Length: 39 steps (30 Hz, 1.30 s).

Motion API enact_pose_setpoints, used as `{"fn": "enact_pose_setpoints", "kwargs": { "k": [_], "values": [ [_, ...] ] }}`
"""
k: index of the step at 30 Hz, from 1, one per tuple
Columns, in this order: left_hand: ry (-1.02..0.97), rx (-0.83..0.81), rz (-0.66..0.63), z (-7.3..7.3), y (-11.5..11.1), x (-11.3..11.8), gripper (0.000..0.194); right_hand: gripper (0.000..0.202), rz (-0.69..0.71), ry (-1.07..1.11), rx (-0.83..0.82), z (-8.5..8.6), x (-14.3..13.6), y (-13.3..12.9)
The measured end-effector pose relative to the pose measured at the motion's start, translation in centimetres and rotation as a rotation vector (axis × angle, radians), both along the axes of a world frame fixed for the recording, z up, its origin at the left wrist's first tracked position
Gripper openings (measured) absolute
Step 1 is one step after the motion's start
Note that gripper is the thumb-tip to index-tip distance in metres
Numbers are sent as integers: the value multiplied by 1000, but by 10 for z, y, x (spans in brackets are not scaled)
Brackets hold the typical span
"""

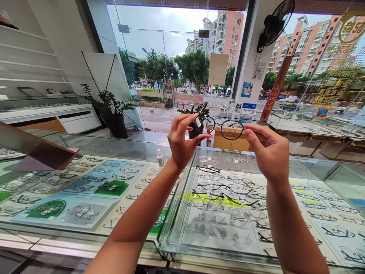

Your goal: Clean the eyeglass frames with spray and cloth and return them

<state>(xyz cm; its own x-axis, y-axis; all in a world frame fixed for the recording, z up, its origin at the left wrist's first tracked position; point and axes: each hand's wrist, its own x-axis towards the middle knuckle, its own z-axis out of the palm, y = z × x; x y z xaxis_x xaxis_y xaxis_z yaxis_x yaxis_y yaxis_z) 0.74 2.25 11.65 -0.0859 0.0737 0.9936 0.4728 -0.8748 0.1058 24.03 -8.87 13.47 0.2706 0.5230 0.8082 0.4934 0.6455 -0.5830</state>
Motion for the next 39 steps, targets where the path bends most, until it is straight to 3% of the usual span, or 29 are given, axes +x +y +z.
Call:
{"fn": "enact_pose_setpoints", "kwargs": {
  "k": [14,20,28,39],
  "values": [
    [25,-15,22,3,-5,1,64,30,24,27,-5,2,0,0],
    [38,-23,56,7,-17,0,66,28,90,56,-18,1,4,8],
    [53,-43,5,10,-14,1,62,28,303,171,-52,1,4,11],
    [95,-50,-59,6,-9,4,61,20,353,216,-73,0,-1,9]
  ]
}}
